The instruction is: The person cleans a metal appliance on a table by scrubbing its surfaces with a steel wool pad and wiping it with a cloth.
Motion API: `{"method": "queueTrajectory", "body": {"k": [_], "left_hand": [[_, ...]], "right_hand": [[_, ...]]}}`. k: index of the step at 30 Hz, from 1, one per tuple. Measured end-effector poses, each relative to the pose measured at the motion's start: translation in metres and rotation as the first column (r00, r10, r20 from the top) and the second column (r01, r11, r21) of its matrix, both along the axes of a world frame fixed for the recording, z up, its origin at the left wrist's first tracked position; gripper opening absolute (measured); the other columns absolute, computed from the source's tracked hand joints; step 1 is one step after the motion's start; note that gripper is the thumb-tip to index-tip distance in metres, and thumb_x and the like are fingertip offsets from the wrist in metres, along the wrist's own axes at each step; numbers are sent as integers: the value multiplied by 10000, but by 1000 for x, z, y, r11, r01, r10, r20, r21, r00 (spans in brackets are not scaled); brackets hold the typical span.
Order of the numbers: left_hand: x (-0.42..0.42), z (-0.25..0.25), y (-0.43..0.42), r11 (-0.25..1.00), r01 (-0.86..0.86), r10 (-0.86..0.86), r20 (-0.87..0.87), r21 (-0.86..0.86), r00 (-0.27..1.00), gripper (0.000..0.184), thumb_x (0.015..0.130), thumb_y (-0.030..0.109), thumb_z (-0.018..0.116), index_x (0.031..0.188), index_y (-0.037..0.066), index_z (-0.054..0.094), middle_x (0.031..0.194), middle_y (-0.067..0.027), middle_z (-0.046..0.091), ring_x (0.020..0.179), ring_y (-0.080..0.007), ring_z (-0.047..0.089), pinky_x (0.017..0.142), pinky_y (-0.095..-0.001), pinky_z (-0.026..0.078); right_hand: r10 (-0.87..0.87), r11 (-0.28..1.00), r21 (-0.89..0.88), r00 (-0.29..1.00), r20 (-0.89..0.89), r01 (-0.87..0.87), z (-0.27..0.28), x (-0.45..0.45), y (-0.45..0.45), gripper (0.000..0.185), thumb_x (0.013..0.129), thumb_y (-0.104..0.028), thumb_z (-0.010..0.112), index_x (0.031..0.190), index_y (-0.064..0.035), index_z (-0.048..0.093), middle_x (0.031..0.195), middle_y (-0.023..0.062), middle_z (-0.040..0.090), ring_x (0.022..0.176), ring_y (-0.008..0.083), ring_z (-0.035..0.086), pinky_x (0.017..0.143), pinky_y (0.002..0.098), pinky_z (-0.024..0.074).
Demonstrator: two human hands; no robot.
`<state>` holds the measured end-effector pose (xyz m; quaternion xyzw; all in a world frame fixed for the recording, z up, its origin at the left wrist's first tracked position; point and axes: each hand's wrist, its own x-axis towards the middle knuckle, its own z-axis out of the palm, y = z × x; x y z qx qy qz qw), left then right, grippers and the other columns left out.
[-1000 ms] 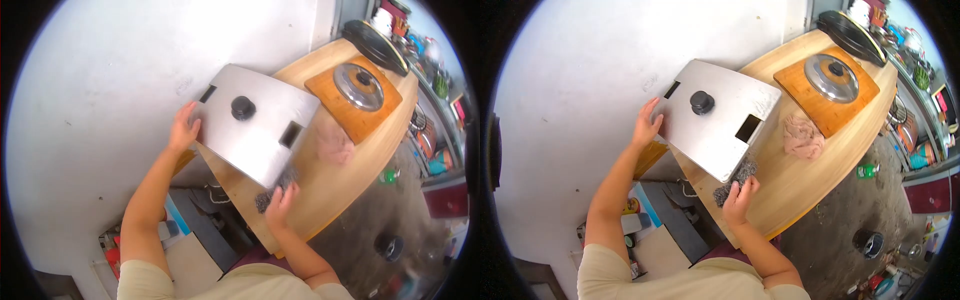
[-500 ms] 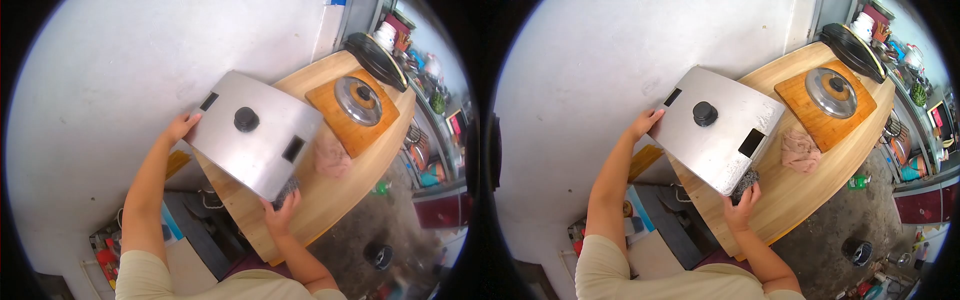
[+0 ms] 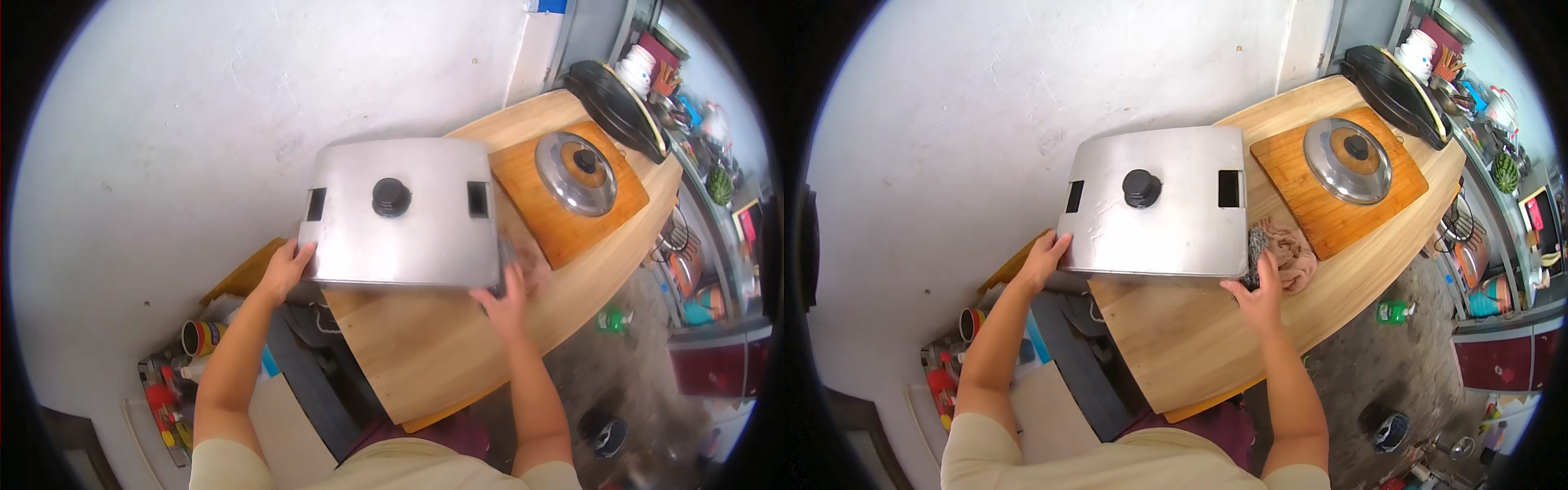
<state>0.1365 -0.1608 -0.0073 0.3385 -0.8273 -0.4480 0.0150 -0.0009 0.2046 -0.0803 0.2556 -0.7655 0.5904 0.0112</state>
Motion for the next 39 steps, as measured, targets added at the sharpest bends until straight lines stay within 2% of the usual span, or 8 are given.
{"method": "queueTrajectory", "body": {"k": [5,9,12,21,25,28,32,39], "left_hand": [[27,11,60,902,-218,259,-65,372,964,411,975,346,470,1180,-7,508,1065,-100,566,956,-198,578,821,-331,530],[20,2,68,924,-230,263,-73,306,962,399,980,334,473,1155,-21,517,1041,-101,568,929,-178,572,827,-324,530],[7,6,90,910,-277,310,-62,310,949,406,974,344,488,1140,-25,523,1025,-93,567,892,-163,569,831,-319,523],[-29,-6,117,929,-262,303,-130,260,944,502,949,394,528,1141,-69,508,987,-103,564,822,-150,560,790,-288,502],[-40,1,112,960,-60,90,97,-274,991,507,927,445,531,971,-58,578,829,-131,621,714,-245,594,732,-337,496],[-61,50,114,577,368,65,490,-729,869,453,877,459,567,759,25,629,663,-135,624,658,-346,598,718,-402,481],[-89,57,113,330,367,-496,171,-870,851,421,845,394,601,1172,128,588,1208,-183,561,1104,-365,526,947,-466,386],[-127,20,113,279,600,-624,333,-750,707,618,889,295,570,1443,186,319,1515,-167,215,1386,-354,226,1131,-453,194]], "right_hand": [[154,985,-80,988,11,-153,5,-49,1,601,676,-99,805,1187,24,514,1147,122,535,1054,262,525,911,346,423],[253,951,-244,932,259,-190,-3,-82,0,574,690,-113,809,1167,34,527,1122,122,555,1002,238,549,864,331,451],[211,977,-60,973,96,-206,-8,-118,1,539,703,-131,806,1141,39,542,1065,119,586,968,201,554,845,311,457],[183,941,-303,980,76,-152,-33,-186,-27,515,794,-271,747,1167,14,535,1051,113,582,938,227,534,853,326,441],[69,950,-310,996,58,-48,-64,-199,-47,629,855,-341,667,1315,10,421,1243,184,501,1134,304,479,971,375,383],[-36,953,-301,999,31,44,-79,-194,-57,692,895,-364,605,1391,20,314,1368,225,397,1258,349,390,1045,406,320],[-112,961,-249,993,39,118,-84,-194,-62,650,938,-332,534,1399,47,277,1418,256,316,1306,382,317,1075,433,279],[-242,946,-218,970,18,240,-67,-196,-75,576,976,-306,437,1394,57,279,1420,268,304,1308,402,301,1087,448,249]]}}
